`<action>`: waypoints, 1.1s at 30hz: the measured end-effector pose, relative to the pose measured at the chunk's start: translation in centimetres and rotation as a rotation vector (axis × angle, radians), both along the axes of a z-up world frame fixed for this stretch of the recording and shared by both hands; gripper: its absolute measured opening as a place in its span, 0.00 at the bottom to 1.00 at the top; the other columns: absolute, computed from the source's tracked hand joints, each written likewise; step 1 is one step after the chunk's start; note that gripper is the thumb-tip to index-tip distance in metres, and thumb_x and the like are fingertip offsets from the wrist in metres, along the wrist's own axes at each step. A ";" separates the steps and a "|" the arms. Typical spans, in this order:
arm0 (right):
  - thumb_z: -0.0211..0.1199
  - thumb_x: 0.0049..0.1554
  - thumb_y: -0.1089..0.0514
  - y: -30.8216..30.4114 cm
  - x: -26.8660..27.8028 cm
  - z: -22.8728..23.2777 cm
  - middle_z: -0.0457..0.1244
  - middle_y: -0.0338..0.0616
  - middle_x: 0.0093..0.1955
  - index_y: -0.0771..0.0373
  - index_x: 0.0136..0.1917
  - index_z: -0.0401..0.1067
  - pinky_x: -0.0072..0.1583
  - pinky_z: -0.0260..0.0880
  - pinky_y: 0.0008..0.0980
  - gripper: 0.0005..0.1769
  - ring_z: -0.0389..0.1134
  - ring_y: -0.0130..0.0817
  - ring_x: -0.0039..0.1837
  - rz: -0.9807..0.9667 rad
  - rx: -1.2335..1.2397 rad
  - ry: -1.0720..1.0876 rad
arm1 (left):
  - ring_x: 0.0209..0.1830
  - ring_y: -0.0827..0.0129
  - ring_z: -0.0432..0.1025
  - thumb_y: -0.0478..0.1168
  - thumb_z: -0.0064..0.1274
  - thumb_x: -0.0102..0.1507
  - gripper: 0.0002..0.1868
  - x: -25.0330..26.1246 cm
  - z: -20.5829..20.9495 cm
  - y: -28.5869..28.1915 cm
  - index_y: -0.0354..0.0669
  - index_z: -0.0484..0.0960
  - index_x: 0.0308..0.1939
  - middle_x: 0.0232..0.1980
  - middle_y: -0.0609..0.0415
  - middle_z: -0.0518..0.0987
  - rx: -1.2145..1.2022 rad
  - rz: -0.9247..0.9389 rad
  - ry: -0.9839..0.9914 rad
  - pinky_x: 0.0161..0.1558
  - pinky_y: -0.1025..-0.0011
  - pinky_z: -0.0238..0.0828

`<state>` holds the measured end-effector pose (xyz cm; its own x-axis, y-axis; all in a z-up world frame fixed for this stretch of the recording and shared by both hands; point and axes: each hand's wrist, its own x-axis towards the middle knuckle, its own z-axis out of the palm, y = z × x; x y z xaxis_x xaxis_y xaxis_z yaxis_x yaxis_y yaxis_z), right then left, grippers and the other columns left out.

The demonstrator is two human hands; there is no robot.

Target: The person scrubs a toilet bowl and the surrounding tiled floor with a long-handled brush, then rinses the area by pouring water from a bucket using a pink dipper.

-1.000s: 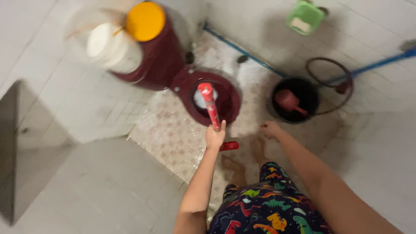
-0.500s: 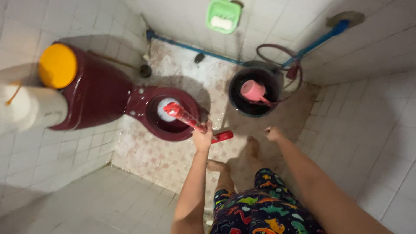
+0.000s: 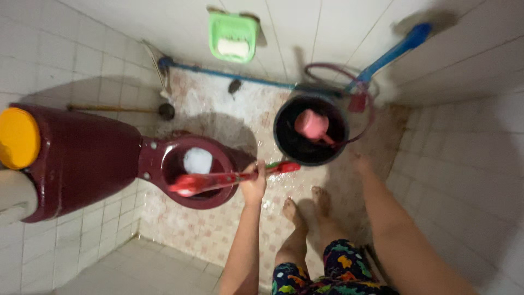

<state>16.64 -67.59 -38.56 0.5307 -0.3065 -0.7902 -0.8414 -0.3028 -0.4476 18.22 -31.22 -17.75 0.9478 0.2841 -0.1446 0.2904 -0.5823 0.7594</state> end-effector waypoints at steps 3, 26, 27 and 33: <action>0.61 0.62 0.54 1.7 -0.8 -4.2 0.70 0.54 0.56 0.64 0.62 0.74 0.54 0.70 0.43 0.17 0.71 0.46 0.54 0.079 -0.075 0.044 | 0.24 0.64 0.72 0.51 0.58 0.66 0.23 2.0 -2.6 0.6 0.35 0.77 0.26 0.23 0.48 0.76 -0.034 0.025 -0.039 0.33 0.65 0.71; 0.49 0.66 0.45 13.9 -0.9 -26.5 0.62 0.44 0.54 0.62 0.63 0.71 0.53 0.65 0.39 0.22 0.63 0.39 0.54 -1.295 0.705 -0.157 | 0.19 0.82 0.55 0.42 0.57 0.69 0.24 11.1 -15.1 -3.1 0.48 0.62 0.21 0.20 0.68 0.62 -0.575 0.072 -0.173 0.22 0.76 0.49; 0.49 0.67 0.45 13.7 -0.6 -26.7 0.62 0.43 0.53 0.61 0.62 0.71 0.52 0.65 0.39 0.22 0.63 0.38 0.53 -1.318 0.708 -0.202 | 0.20 0.82 0.55 0.42 0.57 0.69 0.24 11.0 -15.1 -3.3 0.48 0.63 0.22 0.21 0.68 0.62 -0.561 0.073 -0.196 0.23 0.76 0.50; 0.48 0.68 0.47 8.6 -3.7 -23.4 0.62 0.38 0.47 0.59 0.60 0.72 0.47 0.65 0.35 0.18 0.63 0.32 0.47 -1.353 0.734 -0.518 | 0.21 0.82 0.56 0.42 0.58 0.68 0.23 9.0 -15.4 -3.5 0.47 0.63 0.22 0.21 0.67 0.63 -0.505 0.077 -0.233 0.24 0.76 0.52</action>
